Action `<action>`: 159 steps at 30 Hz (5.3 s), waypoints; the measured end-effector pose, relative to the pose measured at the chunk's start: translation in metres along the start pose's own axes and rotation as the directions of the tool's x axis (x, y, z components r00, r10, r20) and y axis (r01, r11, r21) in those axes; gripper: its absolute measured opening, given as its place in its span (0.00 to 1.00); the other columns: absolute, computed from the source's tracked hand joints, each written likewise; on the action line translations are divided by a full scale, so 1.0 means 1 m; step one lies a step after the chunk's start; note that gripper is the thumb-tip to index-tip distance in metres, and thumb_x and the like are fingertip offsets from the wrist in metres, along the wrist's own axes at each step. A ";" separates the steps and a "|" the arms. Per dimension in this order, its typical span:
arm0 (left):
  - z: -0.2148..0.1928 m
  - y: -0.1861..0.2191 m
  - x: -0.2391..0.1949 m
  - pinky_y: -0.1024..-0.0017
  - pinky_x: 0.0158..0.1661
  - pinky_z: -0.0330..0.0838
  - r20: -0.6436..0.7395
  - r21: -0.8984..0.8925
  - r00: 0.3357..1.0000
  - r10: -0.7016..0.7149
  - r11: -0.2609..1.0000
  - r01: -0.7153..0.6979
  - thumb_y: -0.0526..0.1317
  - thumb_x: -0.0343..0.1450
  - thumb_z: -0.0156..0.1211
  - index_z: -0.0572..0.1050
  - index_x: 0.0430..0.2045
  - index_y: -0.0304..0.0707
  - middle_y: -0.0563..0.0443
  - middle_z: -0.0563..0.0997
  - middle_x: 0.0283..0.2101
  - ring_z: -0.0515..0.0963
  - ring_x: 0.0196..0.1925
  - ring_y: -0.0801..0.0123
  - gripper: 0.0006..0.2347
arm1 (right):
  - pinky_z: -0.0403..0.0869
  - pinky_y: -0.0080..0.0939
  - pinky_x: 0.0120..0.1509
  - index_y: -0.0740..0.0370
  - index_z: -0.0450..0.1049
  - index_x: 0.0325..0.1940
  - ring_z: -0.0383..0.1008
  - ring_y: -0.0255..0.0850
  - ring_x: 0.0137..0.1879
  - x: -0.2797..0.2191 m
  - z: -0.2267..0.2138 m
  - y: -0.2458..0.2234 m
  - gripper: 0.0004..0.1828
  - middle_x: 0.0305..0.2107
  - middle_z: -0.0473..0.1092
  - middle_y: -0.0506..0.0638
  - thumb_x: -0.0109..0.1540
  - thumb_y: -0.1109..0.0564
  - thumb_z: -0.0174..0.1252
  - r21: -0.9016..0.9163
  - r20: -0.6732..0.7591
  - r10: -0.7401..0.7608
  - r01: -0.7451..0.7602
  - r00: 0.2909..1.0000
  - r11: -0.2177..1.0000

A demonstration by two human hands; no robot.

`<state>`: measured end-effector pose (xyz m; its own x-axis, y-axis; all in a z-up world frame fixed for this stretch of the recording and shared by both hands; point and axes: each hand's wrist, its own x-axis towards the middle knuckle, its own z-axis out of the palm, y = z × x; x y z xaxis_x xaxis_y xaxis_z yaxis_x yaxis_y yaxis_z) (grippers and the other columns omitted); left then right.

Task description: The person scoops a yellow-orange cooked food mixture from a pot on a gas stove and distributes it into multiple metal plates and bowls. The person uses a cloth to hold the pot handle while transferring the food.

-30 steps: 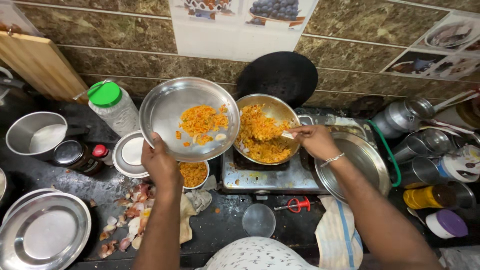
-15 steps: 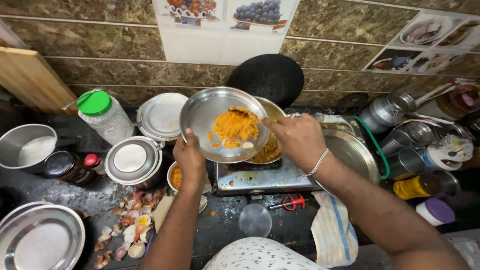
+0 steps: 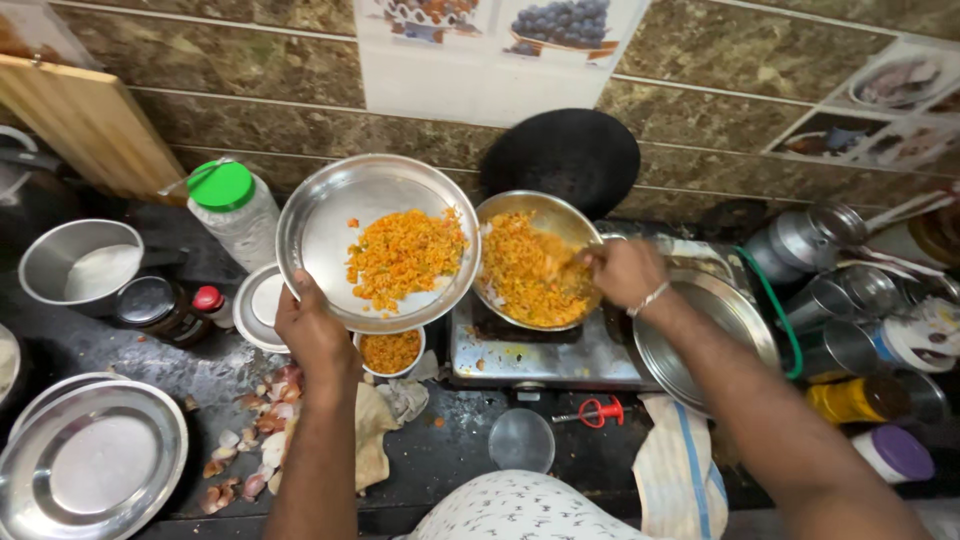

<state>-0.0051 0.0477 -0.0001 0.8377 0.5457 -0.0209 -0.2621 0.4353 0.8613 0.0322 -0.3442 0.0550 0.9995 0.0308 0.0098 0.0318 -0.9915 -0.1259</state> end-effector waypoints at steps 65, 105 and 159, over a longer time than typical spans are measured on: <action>-0.066 0.028 -0.061 0.68 0.53 0.76 -0.020 -0.085 0.998 -0.059 0.995 0.057 0.42 0.79 0.48 0.71 0.55 0.26 0.42 0.81 0.50 0.82 0.49 0.67 0.16 | 0.78 0.53 0.45 0.41 0.85 0.44 0.81 0.52 0.34 -0.058 -0.042 -0.042 0.11 0.30 0.79 0.53 0.61 0.51 0.59 -0.090 -0.026 -0.163 0.160 0.986 0.983; 0.020 -0.032 -0.055 0.69 0.47 0.74 0.075 0.014 0.993 -0.091 0.996 0.091 0.45 0.79 0.49 0.75 0.48 0.23 0.44 0.82 0.43 0.79 0.43 0.70 0.18 | 0.74 0.43 0.36 0.47 0.84 0.49 0.76 0.45 0.31 -0.091 -0.068 -0.085 0.12 0.29 0.77 0.51 0.61 0.55 0.65 0.069 -0.458 -0.308 0.379 0.834 0.923; -0.029 0.016 -0.057 0.65 0.44 0.80 -0.127 -0.072 0.978 -0.165 0.985 0.157 0.47 0.80 0.44 0.71 0.52 0.23 0.39 0.81 0.46 0.83 0.44 0.60 0.19 | 0.70 0.33 0.36 0.55 0.85 0.49 0.69 0.31 0.30 -0.030 0.067 0.012 0.11 0.28 0.78 0.48 0.63 0.56 0.64 0.755 0.118 0.146 -0.184 0.982 0.629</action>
<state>-0.0715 0.0443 -0.0001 0.8015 0.5530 -0.2274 -0.1613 0.5661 0.8084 0.0033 -0.3487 -0.0131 0.9870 -0.0996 -0.1261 -0.1600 -0.5338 -0.8303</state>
